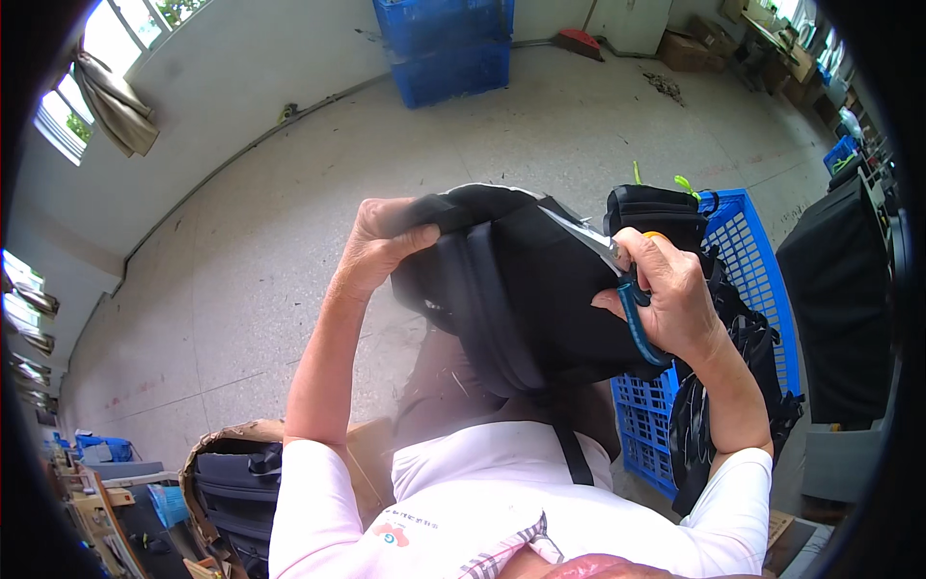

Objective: Trimming excess fabric and threads from backpacks using scissors.

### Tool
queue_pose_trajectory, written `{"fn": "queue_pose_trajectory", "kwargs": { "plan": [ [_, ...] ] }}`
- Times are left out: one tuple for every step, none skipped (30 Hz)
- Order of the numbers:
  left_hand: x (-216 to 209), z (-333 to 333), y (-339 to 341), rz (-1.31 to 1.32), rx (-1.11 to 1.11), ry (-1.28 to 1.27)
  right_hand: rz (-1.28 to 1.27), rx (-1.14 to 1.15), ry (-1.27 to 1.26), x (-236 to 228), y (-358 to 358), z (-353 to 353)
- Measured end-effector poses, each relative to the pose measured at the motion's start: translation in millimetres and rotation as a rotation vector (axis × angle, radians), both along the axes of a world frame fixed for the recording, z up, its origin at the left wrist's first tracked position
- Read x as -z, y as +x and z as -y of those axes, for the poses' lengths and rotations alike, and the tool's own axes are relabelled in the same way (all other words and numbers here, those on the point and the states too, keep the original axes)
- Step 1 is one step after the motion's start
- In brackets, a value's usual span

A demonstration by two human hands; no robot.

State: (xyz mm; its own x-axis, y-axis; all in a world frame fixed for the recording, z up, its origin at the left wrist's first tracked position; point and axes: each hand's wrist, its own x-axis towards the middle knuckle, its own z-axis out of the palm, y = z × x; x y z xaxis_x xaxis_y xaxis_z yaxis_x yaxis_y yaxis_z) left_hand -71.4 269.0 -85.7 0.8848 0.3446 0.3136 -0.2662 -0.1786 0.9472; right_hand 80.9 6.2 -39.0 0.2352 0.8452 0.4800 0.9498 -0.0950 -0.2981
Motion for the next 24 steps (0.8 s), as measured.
{"fn": "queue_pose_trajectory", "kwargs": {
  "plan": [
    [0.8, 0.0, 0.3, 0.001, 0.001, 0.005, -0.018, -0.001, -0.005, -2.4, 1.3, 0.5],
    [0.6, 0.5, 0.5, 0.004, 0.005, 0.005, -0.035, -0.001, -0.009, -5.0, 2.6, 1.0],
    [-0.4, 1.3, 0.5, -0.003, 0.006, -0.006, -0.031, 0.003, -0.009, -7.8, 3.2, -0.1],
    [-1.6, 2.8, 1.2, -0.01, 0.01, -0.019, 0.02, 0.01, 0.0, -11.0, 2.6, -2.1],
    [-3.3, 5.3, 2.4, -0.006, 0.017, -0.019, 0.07, 0.017, 0.009, -13.1, 3.3, -3.2],
    [-5.3, 8.3, 3.9, 0.002, 0.007, -0.017, 0.063, 0.002, -0.004, -13.1, 6.6, -2.5],
    [-6.8, 10.2, 5.8, 0.012, -0.004, -0.015, 0.067, 0.008, -0.004, -14.7, 8.8, 0.4],
    [-7.3, 11.1, 8.0, 0.016, 0.002, -0.015, 0.071, 0.016, -0.044, -16.3, 11.1, 3.7],
    [-7.6, 11.7, 10.1, 0.02, 0.006, 0.016, 0.075, 0.024, -0.084, -17.5, 13.0, 6.8],
    [-7.4, 12.3, 11.7, 0.022, 0.01, 0.046, 0.077, 0.014, -0.091, -17.1, 14.6, 9.4],
    [-7.3, 12.2, 12.6, 0.023, 0.014, 0.046, 0.077, 0.018, -0.092, -18.3, 15.8, 11.4],
    [-7.1, 11.7, 13.3, 0.021, 0.02, 0.067, 0.06, 0.004, -0.11, -20.4, 16.9, 13.2],
    [-7.0, 11.8, 15.0, 0.019, 0.027, 0.088, 0.042, -0.008, -0.127, -21.6, 18.2, 14.7],
    [-8.2, 13.6, 16.4, 0.019, 0.033, 0.087, 0.042, -0.002, -0.128, -21.5, 19.0, 15.5],
    [-10.5, 16.3, 17.2, 0.028, 0.025, 0.078, -0.003, -0.003, -0.114, -21.2, 19.3, 15.9],
    [-11.8, 18.2, 19.0, 0.039, 0.019, 0.07, -0.046, -0.002, -0.098, -21.5, 19.6, 16.2],
    [-11.2, 18.0, 21.0, 0.039, 0.027, 0.07, -0.047, 0.006, -0.098, -23.3, 20.0, 15.2],
    [-10.3, 17.0, 22.7, 0.028, 0.039, 0.108, -0.019, -0.003, -0.104, -26.9, 20.9, 13.0],
    [-10.1, 17.1, 23.2, 0.016, 0.048, 0.147, 0.008, -0.014, -0.109, -30.6, 22.0, 12.1],
    [-11.2, 19.2, 23.9, 0.014, 0.054, 0.148, -0.022, -0.027, -0.152, -33.7, 24.1, 12.5],
    [-13.2, 22.1, 24.3, 0.03, 0.043, 0.134, -0.025, -0.022, -0.151, -33.1, 26.4, 13.8],
    [-14.1, 23.3, 25.3, 0.048, 0.032, 0.121, -0.005, -0.037, -0.159, -31.5, 29.2, 15.2],
    [-13.5, 23.1, 26.4, 0.047, 0.038, 0.123, 0.014, -0.052, -0.167, -30.6, 30.9, 16.3],
    [-12.2, 22.7, 27.4, 0.058, 0.04, 0.14, 0.012, -0.047, -0.166, -30.9, 31.4, 16.9]
  ]
}}
